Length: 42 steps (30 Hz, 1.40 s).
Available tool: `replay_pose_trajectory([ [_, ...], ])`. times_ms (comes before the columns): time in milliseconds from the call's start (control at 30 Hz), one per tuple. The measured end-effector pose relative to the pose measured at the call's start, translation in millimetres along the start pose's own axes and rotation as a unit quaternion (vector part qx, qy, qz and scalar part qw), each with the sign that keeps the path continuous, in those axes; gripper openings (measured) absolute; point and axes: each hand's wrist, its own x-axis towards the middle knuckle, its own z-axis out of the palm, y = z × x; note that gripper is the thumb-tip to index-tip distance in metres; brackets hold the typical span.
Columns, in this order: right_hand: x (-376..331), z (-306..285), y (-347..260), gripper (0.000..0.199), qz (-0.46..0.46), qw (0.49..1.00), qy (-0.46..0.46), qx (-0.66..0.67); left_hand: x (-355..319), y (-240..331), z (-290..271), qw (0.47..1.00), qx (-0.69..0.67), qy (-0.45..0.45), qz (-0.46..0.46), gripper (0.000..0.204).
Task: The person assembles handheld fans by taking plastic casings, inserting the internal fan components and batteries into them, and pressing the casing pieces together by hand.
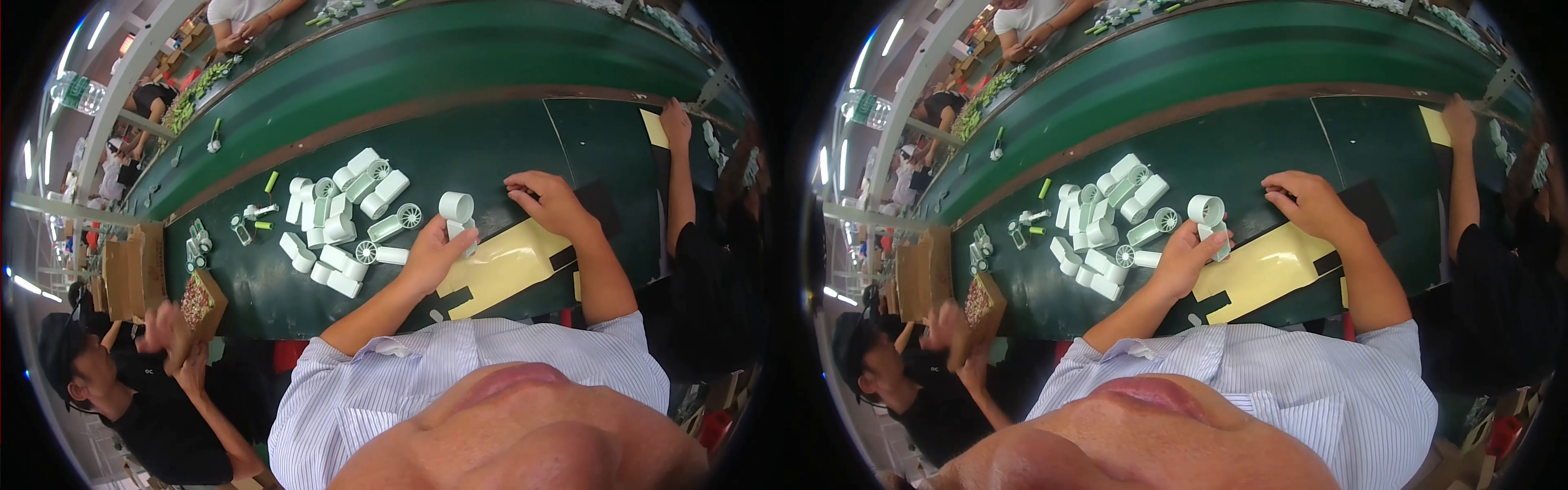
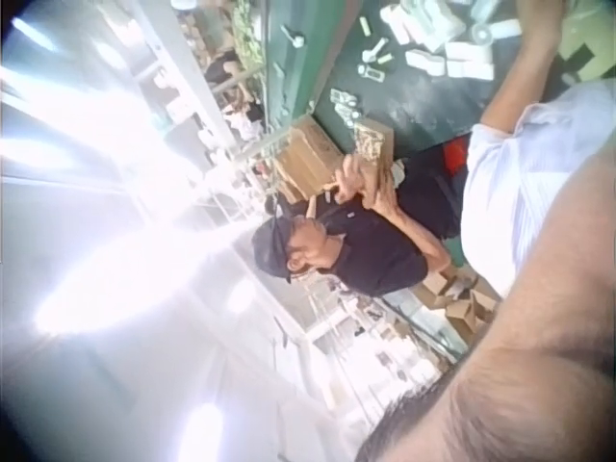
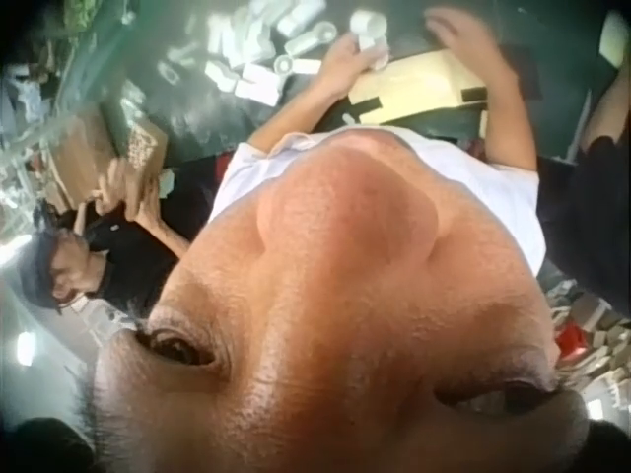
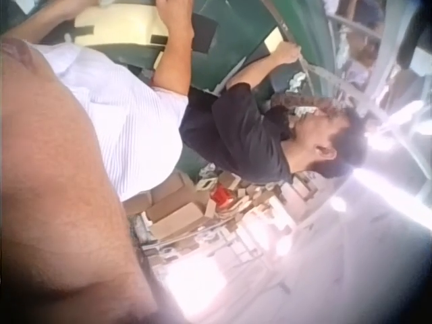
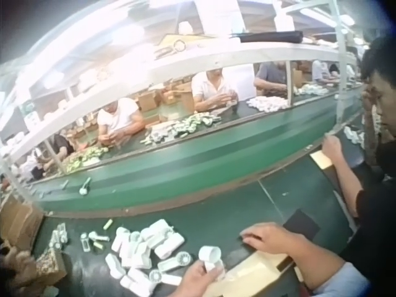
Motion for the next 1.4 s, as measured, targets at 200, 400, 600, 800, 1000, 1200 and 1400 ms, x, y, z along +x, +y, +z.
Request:
replay_pose_trajectory([
  [200,0.3,-0.6,-1.6,0.022,0.007,1.0,-0.008,-0.003,-0.9,0.7,0.5,1.0,-0.012,0.002,-0.009,0.041],
  [400,-0.1,-1.4,-1.8,0.021,0.007,1.0,-0.01,0.005,-2.1,2.2,1.2,1.0,-0.018,-0.003,-0.003,0.041],
  [600,0.4,-0.1,-0.7,0.021,-0.001,1.0,-0.012,0.012,-1.7,-0.6,-0.8,1.0,-0.017,-0.003,0.0,0.041],
  [800,0.4,-1.9,-0.3,0.021,-0.006,1.0,-0.013,0.004,-0.8,-1.5,0.1,1.0,-0.022,-0.005,0.008,0.039],
  [1000,0.7,-0.8,0.2,0.021,-0.009,1.0,-0.008,-0.015,-0.6,-1.0,-0.6,1.0,-0.024,-0.002,0.008,0.039],
  [1200,0.5,-1.0,-0.3,0.021,-0.013,1.0,-0.009,-0.019,-1.4,-1.8,-0.9,1.0,-0.014,-0.002,0.01,0.04],
  [1400,1.0,-1.2,-1.0,0.021,-0.01,1.0,-0.009,-0.019,-2.6,0.3,-0.4,1.0,-0.008,0.0,0.007,0.041],
])
